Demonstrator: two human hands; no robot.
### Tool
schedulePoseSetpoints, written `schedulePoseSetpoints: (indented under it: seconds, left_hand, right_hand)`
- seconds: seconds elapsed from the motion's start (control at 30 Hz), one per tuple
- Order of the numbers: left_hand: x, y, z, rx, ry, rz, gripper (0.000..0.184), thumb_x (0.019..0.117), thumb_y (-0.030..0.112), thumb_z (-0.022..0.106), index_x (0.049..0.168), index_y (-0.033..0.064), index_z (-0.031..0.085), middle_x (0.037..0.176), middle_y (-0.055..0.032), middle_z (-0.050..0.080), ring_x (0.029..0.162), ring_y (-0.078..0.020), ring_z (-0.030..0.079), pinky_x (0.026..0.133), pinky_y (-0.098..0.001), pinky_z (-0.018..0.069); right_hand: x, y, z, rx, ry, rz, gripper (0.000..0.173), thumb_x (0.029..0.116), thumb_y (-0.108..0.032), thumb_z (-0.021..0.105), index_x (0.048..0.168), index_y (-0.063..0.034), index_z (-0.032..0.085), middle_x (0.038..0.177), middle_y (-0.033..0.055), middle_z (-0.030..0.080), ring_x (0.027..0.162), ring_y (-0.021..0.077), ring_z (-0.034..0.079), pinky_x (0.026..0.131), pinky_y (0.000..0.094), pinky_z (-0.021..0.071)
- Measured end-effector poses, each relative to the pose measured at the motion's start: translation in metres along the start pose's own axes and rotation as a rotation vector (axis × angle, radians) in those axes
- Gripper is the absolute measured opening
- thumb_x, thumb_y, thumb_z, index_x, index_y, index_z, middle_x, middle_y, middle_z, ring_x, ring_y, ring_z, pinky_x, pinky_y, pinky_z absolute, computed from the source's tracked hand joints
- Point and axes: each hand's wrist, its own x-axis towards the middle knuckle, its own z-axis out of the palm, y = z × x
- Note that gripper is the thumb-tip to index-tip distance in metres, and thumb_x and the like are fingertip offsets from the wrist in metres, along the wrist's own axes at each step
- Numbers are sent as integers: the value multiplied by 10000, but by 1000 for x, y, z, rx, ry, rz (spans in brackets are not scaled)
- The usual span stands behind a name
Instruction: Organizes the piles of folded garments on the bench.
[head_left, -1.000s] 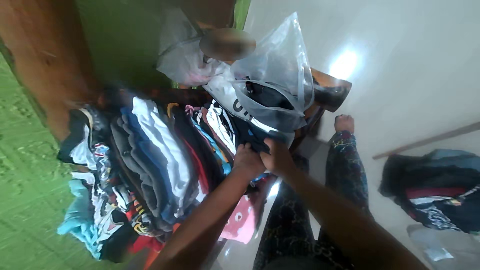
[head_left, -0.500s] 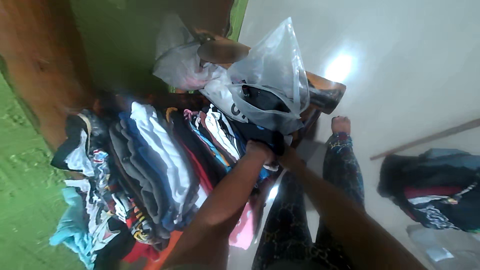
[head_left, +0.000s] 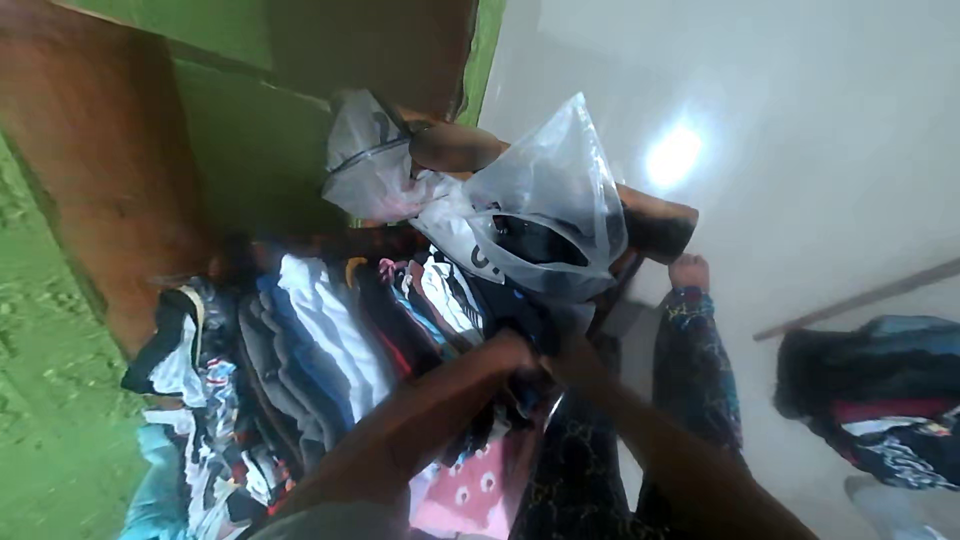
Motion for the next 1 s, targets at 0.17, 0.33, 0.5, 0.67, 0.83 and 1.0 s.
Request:
schedulePoseSetpoints:
  seconds: [0.17, 0.33, 0.5, 0.67, 0.83, 1.0]
  left_hand:
    - [-24, -10, 5, -23, -20, 4, 622, 809, 616, 731, 1064, 49, 741, 1170, -212, 692, 1184, -455, 589, 1057, -771, 290]
    - [-57, -24, 7, -191, 44, 2, 508, 847, 445, 753, 1106, 9, 716, 1194, -228, 671, 1183, -436, 588, 1015, -687, 398]
    - [-140, -33, -3, -677, 149, 122, 301, 969, 121, 668, 1204, -65, 641, 1230, -201, 646, 1197, -291, 591, 1046, -449, 447]
    - [-163, -46, 4, -893, 243, 330, 253, 973, 67, 649, 1179, -79, 635, 1149, -192, 651, 1083, -220, 606, 981, -362, 472]
    - [-155, -51, 15, -769, 298, 331, 322, 998, 127, 640, 1239, -86, 619, 1208, -216, 656, 1122, -243, 622, 1006, -369, 478]
    - [-115, -81, 67, -893, 537, 546, 396, 1052, 228, 547, 1387, 20, 511, 1213, -122, 647, 1119, -139, 635, 985, -322, 531]
  right_hand:
    - [-28, -20, -1, 50, -5, -1, 423, 937, -214, 686, 1309, -22, 629, 1160, 188, 695, 1097, 296, 677, 975, 514, 534]
    - [-45, -45, 8, 103, 39, -66, 308, 920, -202, 671, 1187, -47, 681, 1057, 124, 717, 1003, 219, 695, 899, 457, 564]
    - [-61, -81, 2, -38, 12, -123, 304, 940, -216, 654, 1178, -30, 682, 1064, 152, 714, 1038, 269, 686, 923, 500, 541]
    - [-81, -96, -5, -48, 42, -155, 262, 947, -221, 655, 1132, -41, 697, 1005, 134, 715, 983, 254, 686, 881, 490, 544]
    - [-87, -100, -5, -104, 45, -222, 289, 962, -255, 664, 1145, -33, 694, 1018, 138, 719, 987, 264, 692, 896, 502, 549]
    - [-91, -130, 0, -56, 27, -317, 238, 943, -199, 645, 1114, -39, 688, 976, 113, 711, 952, 227, 689, 852, 460, 557]
